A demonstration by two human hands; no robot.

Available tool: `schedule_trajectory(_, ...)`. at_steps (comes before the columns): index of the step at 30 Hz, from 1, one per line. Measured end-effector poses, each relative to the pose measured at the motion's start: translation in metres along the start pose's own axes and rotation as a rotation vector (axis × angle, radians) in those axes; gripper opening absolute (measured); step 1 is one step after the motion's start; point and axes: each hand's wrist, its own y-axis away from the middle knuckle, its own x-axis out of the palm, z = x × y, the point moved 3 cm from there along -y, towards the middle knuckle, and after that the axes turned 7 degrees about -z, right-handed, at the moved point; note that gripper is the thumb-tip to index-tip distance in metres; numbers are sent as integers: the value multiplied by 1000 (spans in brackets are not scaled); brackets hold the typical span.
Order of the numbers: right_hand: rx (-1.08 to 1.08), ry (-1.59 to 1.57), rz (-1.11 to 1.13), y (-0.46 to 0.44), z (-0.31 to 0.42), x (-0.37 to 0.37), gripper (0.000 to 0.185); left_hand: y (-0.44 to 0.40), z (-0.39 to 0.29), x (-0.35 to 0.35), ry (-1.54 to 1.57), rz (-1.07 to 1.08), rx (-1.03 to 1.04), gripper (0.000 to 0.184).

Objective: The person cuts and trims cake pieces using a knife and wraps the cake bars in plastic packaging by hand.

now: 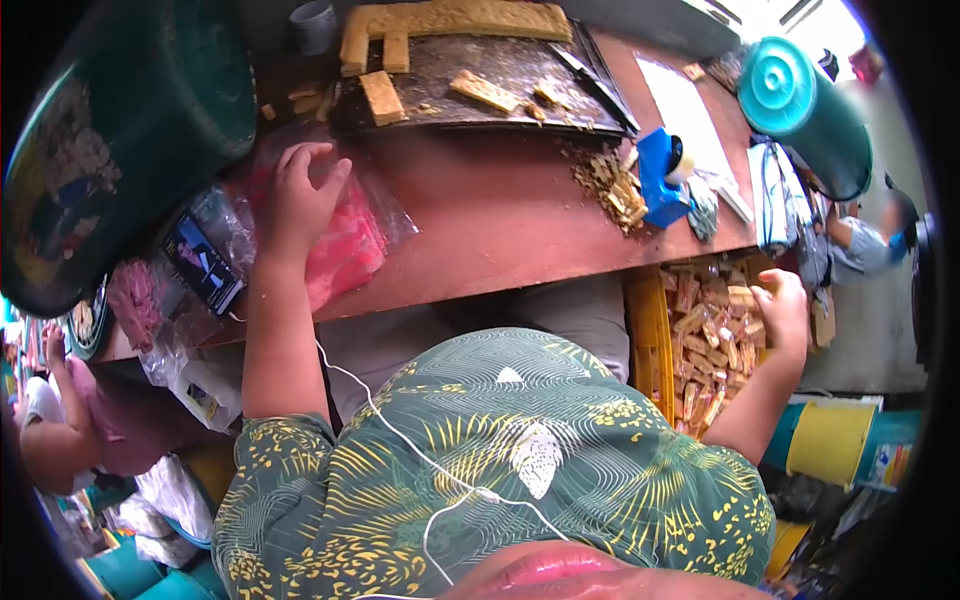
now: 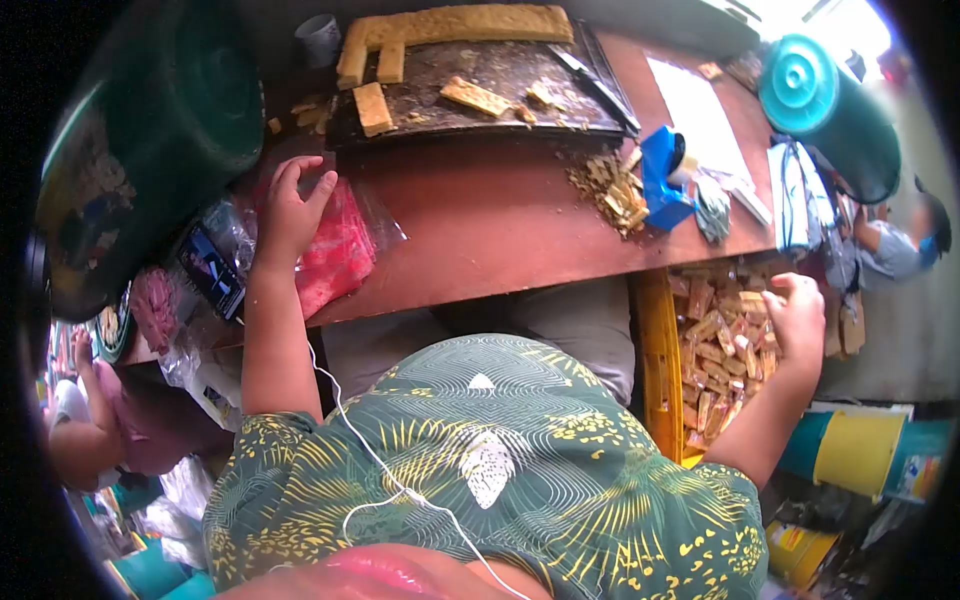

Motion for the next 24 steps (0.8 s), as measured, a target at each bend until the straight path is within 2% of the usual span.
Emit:
schedule_trajectory(1,-120,25,-156,-9,-2,-5,28,-1,9,-1,-100,9,3,35)
schedule_trajectory(3,89,-305,-168,-34,7,-1,27,4,29,4,-297,38,7,40)
schedule_trajectory(5,86,-424,-227,-45,100,-28,26,11,38,13,-389,88,-3,40)
schedule_trajectory(6,15,-443,-201,-54,136,-31,28,15,29,13,-411,73,-2,39)
schedule_trajectory(7,-85,-564,-173,-78,141,-1,33,15,24,12,-433,58,0,37)
schedule_trajectory(8,-217,-547,-232,-89,177,-1,40,16,27,15,-418,35,24,29)
schedule_trajectory(9,-246,-687,-212,-96,220,-4,42,17,32,16,-412,30,14,28)
schedule_trajectory(10,-308,-499,-190,-104,259,-16,41,17,36,18,-404,22,5,27)
schedule_trajectory(11,-461,-645,-163,-127,283,0,40,17,39,19,-396,13,-1,26)
schedule_trajectory(13,-473,-718,-50,-162,343,14,42,18,45,23,-359,-19,13,23)
schedule_trajectory(14,-479,-781,-13,-181,371,33,34,17,47,23,-343,-39,23,22)
schedule_trajectory(15,-383,-752,167,-193,403,29,34,16,49,24,-371,-27,21,21)
schedule_trajectory(16,-536,-814,140,-216,428,54,32,15,51,24,-400,-15,20,21)
schedule_trajectory(17,-660,-695,27,-227,455,60,33,14,51,24,-430,0,19,20)
schedule_trajectory(18,-591,-683,73,-230,479,65,31,10,47,20,-354,33,-49,18)
schedule_trajectory(20,-435,-674,182,-235,522,81,40,12,42,19,-342,20,-57,18)
schedule_trajectory(21,-482,-537,200,-234,551,90,44,8,44,18,-340,14,-52,18)
schedule_trajectory(24,-561,-487,192,-229,556,102,47,8,43,15,-253,-10,-47,14)
